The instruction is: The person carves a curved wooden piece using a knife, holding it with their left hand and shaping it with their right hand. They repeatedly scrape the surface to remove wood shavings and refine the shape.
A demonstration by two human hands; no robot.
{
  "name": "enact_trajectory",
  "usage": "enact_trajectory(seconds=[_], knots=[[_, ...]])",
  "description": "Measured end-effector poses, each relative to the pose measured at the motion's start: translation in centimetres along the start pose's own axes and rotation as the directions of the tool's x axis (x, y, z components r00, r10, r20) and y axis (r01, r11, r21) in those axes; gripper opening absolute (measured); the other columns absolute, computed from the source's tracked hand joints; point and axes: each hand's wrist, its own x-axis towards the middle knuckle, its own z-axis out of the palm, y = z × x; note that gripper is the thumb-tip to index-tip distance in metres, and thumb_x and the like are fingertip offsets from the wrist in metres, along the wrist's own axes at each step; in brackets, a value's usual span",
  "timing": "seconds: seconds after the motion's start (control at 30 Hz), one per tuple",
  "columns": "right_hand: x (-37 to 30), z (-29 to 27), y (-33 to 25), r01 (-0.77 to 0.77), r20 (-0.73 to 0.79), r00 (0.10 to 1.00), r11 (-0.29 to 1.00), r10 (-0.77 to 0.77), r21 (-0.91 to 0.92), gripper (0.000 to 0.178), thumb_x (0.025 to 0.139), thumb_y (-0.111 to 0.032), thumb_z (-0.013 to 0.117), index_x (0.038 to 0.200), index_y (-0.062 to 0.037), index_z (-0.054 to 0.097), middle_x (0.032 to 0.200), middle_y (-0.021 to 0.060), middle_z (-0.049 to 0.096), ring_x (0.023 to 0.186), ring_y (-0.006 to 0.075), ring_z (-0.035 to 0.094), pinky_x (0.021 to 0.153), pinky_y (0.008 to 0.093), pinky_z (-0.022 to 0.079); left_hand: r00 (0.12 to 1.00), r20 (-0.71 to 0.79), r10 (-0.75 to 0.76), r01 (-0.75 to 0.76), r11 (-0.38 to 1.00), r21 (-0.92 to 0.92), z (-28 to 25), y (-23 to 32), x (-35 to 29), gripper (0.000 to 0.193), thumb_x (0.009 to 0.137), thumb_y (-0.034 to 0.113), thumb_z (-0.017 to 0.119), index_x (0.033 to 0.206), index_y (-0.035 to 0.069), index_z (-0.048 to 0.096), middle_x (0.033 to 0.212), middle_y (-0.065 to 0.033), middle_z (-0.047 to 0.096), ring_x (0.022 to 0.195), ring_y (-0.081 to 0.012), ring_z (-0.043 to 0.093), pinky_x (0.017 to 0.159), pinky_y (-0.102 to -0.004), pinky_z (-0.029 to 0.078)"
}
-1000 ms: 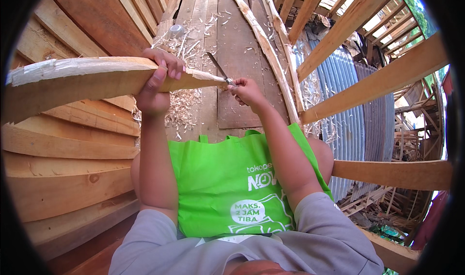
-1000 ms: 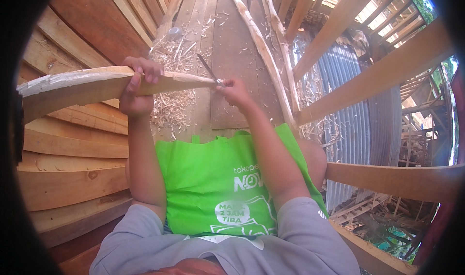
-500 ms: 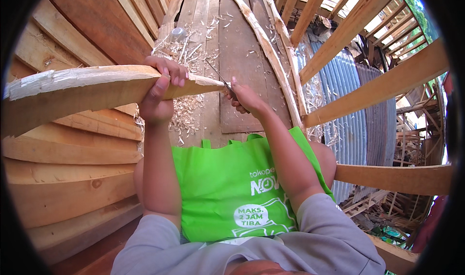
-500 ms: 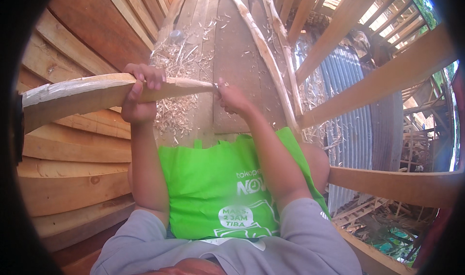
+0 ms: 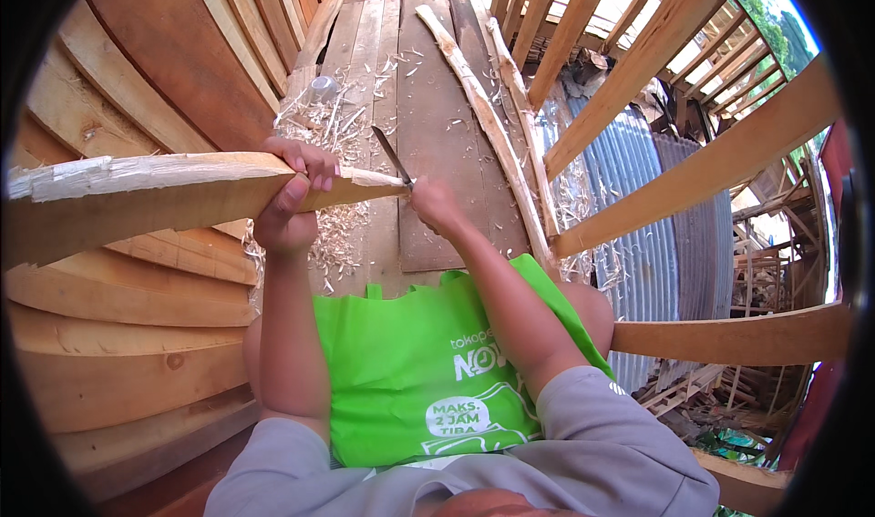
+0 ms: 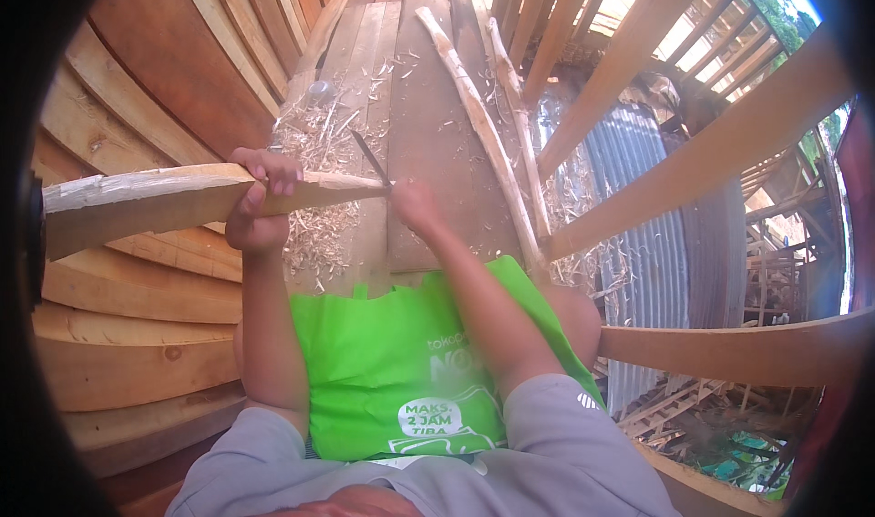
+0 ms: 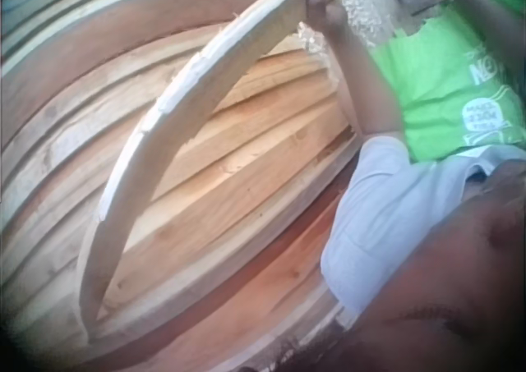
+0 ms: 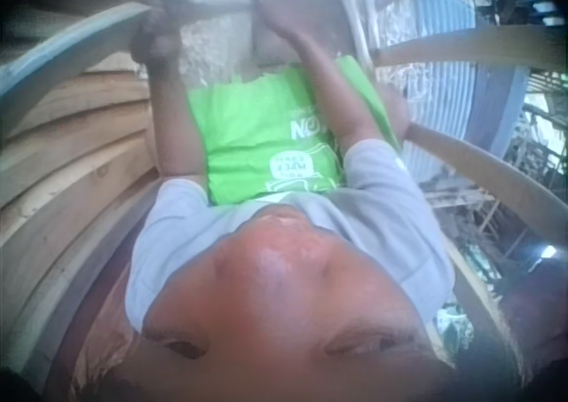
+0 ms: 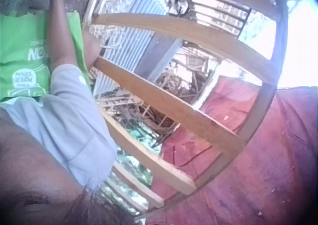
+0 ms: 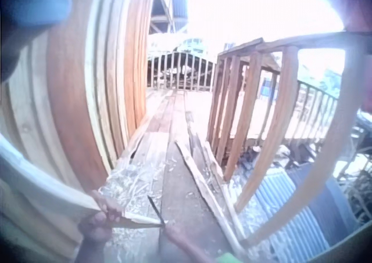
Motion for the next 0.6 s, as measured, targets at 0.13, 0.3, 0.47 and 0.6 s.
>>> enact_trajectory(seconds=[0.13, 0.3, 0.47, 0.6], knots=[[-0.7, 0.5, -0.7, 0.108, -0.183, 0.972, 0.973, -0.146, -0.205, 0.053, 0.096, -0.033, 0.033, 0.097, 0.0073, 0.068, 0.099, 0.0323, 0.065, 0.096, 0.0475, 0.063, 0.088, 0.0523, 0.048, 1.0, 0.0, 0.015, -0.015, 1.0, -0.027, -0.2, -0.2, 0.0, 0.027, 0.082, 0.021, 0.062, 0.094, 0.006, 0.043, 0.075, -0.0063, 0.045, 0.072, -0.017, 0.043, 0.074, -0.0342, 0.039], [-3.5, 0.0, -0.8, 0.122, -0.278, 0.939, 0.953, -0.201, -0.277, 0.057, 0.098, -0.034, 0.03, 0.094, 0.0092, 0.067, 0.097, 0.0341, 0.065, 0.094, 0.0521, 0.062, 0.09, 0.0548, 0.046, 1.0, 0.007, 0.008, -0.008, 1.0, -0.025, -0.5, -0.5, -0.5, 0.027, 0.083, 0.022, 0.063, 0.094, 0.006, 0.044, 0.075, -0.0061, 0.044, 0.07, -0.0171, 0.043, 0.073, -0.035, 0.041], [-3.3, -0.5, -1.3, 0.187, -0.109, 0.965, 0.92, -0.237, -0.343, 0.054, 0.098, -0.033, 0.03, 0.1, 0.0074, 0.067, 0.104, 0.034, 0.064, 0.1, 0.0503, 0.062, 0.093, 0.054, 0.045, 1.0, -0.005, 0.013, -0.014, 0.999, -0.032, -0.8, -0.1, -0.5, 0.026, 0.083, 0.02, 0.063, 0.093, 0.006, 0.044, 0.075, -0.0063, 0.045, 0.071, -0.0173, 0.044, 0.074, -0.0354, 0.041], [-0.5, 1.4, 2.0, 0.059, -0.258, 0.96, 0.98, -0.108, -0.193, 0.054, 0.098, -0.031, 0.03, 0.099, 0.0074, 0.067, 0.104, 0.0331, 0.064, 0.101, 0.0495, 0.062, 0.093, 0.0541, 0.045, 1.0, 0.014, -0.02, 0.021, 0.996, -0.085, 0.0, -0.8, -0.6, 0.026, 0.082, 0.019, 0.064, 0.094, 0.005, 0.045, 0.075, -0.0062, 0.046, 0.071, -0.0174, 0.045, 0.074, -0.0346, 0.041]])
